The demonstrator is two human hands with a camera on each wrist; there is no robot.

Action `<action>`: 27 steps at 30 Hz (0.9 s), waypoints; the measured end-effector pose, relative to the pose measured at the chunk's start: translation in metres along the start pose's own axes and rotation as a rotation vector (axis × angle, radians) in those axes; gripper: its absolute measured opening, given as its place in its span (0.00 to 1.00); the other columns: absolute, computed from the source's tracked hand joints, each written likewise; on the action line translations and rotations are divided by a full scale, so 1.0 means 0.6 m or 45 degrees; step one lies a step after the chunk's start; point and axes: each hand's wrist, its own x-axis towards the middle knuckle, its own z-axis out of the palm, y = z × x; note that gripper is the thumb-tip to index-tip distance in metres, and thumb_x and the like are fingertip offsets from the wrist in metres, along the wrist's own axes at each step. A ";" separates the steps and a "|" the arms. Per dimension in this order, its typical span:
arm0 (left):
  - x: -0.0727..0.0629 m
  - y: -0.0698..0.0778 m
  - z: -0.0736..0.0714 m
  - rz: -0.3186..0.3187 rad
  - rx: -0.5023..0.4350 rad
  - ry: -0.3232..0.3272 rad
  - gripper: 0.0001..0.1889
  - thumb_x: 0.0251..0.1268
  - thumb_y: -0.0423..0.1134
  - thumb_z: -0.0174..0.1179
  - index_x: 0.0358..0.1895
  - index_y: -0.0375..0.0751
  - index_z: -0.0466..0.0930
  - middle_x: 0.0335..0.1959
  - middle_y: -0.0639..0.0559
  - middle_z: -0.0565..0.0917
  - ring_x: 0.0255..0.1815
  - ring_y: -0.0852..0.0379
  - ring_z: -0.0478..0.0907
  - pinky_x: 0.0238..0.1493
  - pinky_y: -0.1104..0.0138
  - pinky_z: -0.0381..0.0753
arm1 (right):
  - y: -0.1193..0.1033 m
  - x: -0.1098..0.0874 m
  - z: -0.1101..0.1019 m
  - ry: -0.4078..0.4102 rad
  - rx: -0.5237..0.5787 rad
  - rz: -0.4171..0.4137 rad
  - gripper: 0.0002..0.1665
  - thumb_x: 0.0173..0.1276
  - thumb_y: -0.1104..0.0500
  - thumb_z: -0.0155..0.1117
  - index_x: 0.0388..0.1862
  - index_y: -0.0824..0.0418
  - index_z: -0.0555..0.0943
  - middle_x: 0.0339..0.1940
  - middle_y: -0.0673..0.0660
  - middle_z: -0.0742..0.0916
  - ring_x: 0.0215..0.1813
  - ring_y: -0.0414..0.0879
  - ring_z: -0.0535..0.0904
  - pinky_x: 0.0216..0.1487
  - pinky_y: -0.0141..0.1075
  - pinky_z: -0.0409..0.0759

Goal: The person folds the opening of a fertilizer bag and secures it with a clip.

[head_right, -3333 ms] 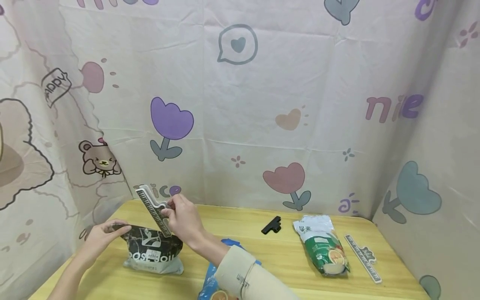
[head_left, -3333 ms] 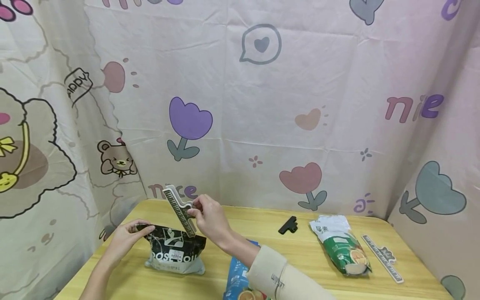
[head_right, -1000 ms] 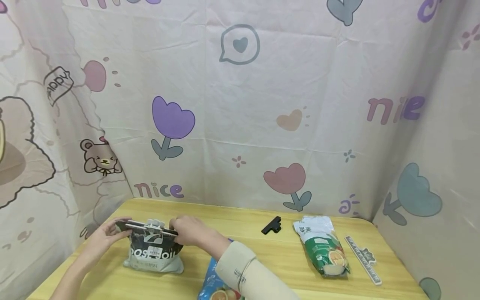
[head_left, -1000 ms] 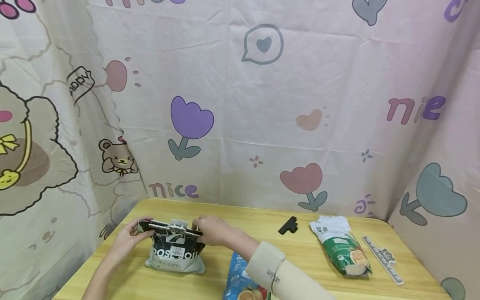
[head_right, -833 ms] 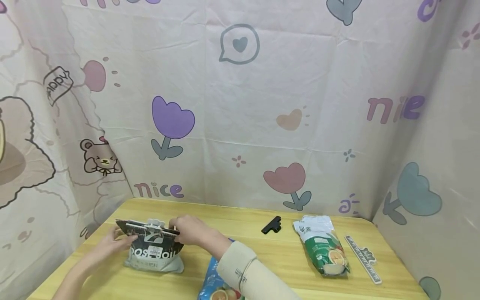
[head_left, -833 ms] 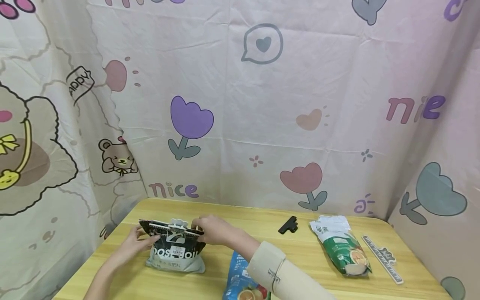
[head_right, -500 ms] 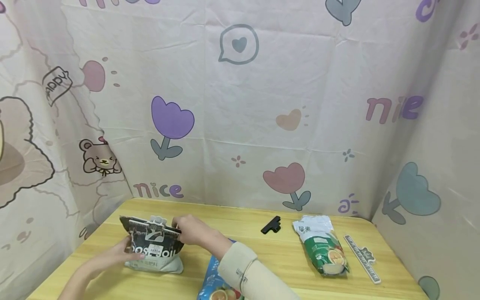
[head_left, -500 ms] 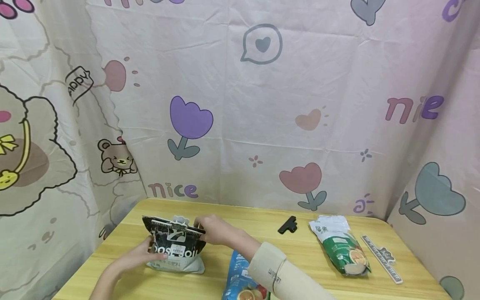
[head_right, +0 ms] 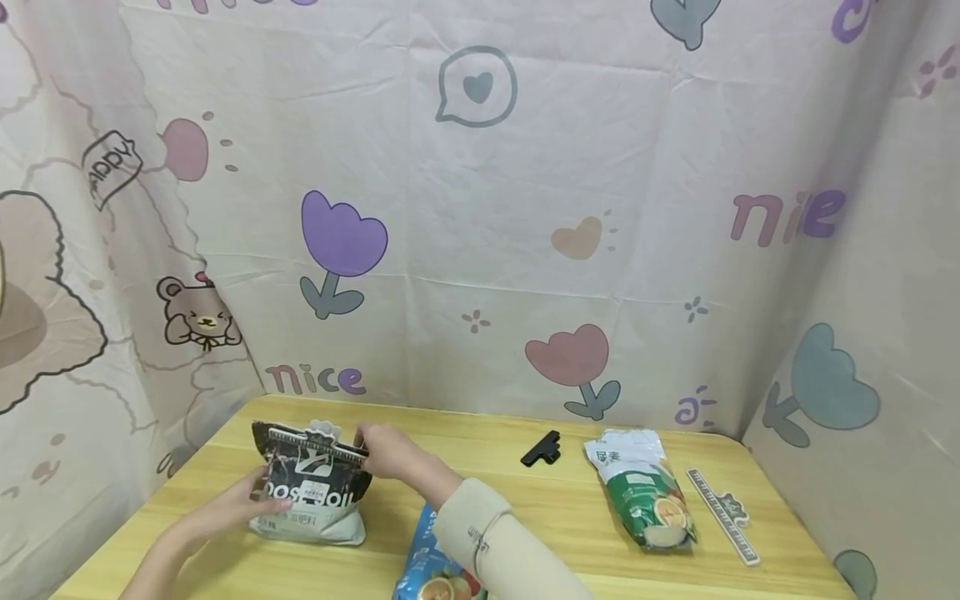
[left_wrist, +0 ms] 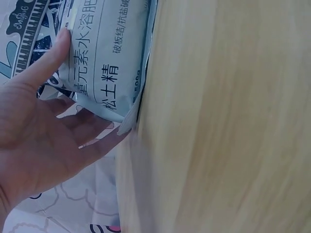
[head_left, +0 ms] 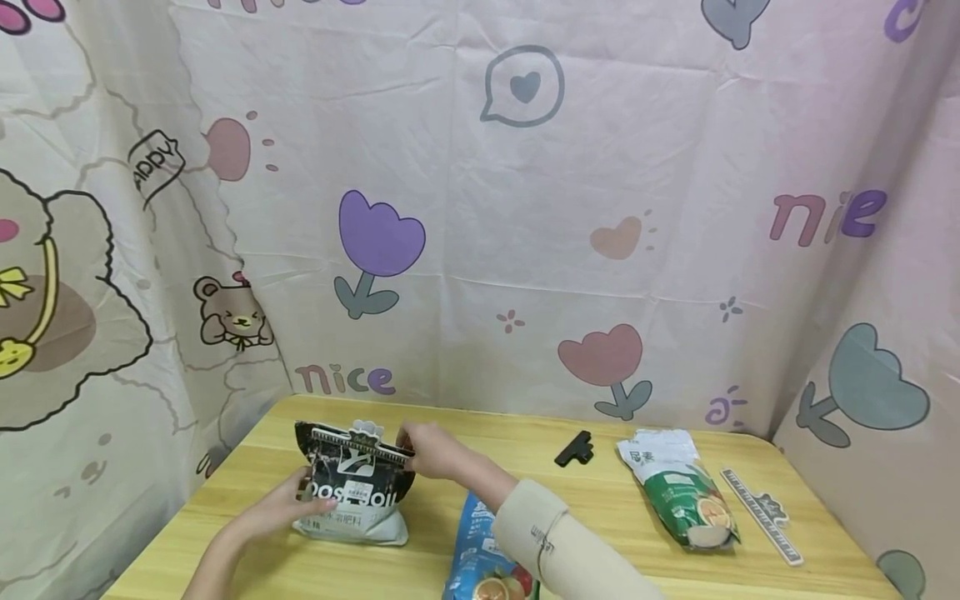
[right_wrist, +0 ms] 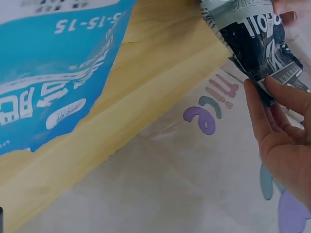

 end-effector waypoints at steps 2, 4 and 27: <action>-0.001 -0.002 0.000 0.013 0.006 0.011 0.45 0.61 0.42 0.59 0.60 0.10 0.40 0.59 0.13 0.48 0.60 0.20 0.47 0.55 0.37 0.55 | 0.004 0.005 0.002 -0.008 0.059 0.032 0.13 0.53 0.69 0.69 0.36 0.61 0.77 0.29 0.51 0.80 0.33 0.40 0.75 0.35 0.28 0.74; 0.001 -0.005 0.000 0.037 0.021 0.026 0.42 0.62 0.42 0.59 0.60 0.10 0.43 0.57 0.13 0.53 0.58 0.21 0.52 0.54 0.37 0.58 | 0.009 0.010 0.005 -0.009 0.116 0.063 0.12 0.53 0.69 0.69 0.36 0.61 0.77 0.29 0.51 0.81 0.33 0.40 0.76 0.35 0.28 0.74; 0.032 0.016 0.026 -0.022 0.037 0.168 0.34 0.66 0.37 0.52 0.57 0.07 0.47 0.55 0.14 0.59 0.57 0.23 0.56 0.58 0.41 0.57 | 0.046 0.041 0.031 0.115 0.224 0.239 0.11 0.53 0.76 0.60 0.34 0.68 0.84 0.29 0.57 0.84 0.33 0.47 0.79 0.31 0.32 0.76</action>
